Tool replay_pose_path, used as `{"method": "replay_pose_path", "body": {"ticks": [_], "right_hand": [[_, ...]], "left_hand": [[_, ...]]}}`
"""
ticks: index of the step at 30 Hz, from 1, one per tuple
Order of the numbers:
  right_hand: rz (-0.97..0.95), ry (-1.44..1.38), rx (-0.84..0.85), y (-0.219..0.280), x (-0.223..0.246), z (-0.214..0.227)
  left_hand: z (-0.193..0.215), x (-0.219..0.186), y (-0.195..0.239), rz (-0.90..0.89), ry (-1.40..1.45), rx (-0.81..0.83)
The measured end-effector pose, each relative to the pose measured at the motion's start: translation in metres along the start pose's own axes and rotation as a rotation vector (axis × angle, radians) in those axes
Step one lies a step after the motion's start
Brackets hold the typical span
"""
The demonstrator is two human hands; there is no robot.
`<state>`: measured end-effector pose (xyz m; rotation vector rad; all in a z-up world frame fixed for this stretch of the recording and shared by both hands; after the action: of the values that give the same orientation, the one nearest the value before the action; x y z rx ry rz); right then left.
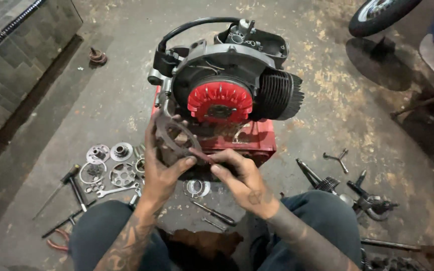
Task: Inspecting and assembling motorcycle clutch plates and engine components
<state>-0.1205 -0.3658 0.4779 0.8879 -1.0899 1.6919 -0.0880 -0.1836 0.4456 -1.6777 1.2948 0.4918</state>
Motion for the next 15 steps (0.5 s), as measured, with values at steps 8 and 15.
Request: {"method": "replay_pose_path", "body": {"ticks": [8,15], "right_hand": [[0.063,0.001,0.032,0.011,0.01,-0.005],[0.094,0.061,-0.033,-0.003,0.005,-0.001]], "left_hand": [[0.011,-0.013,-0.001,-0.037,-0.105,0.01],[0.015,-0.003,-0.002,-0.009,-0.109,0.073]]}}
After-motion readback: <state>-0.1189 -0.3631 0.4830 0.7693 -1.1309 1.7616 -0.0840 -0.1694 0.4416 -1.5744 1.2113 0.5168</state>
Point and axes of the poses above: each hand's wrist, its own y-axis away from the middle knuckle, its own z-axis out of the back of the hand, x = y × z, the point moved 6 cm from there along -y, towards the middle knuckle, and after that the axes turned 2 degrees about y, right-handed, at the moved point
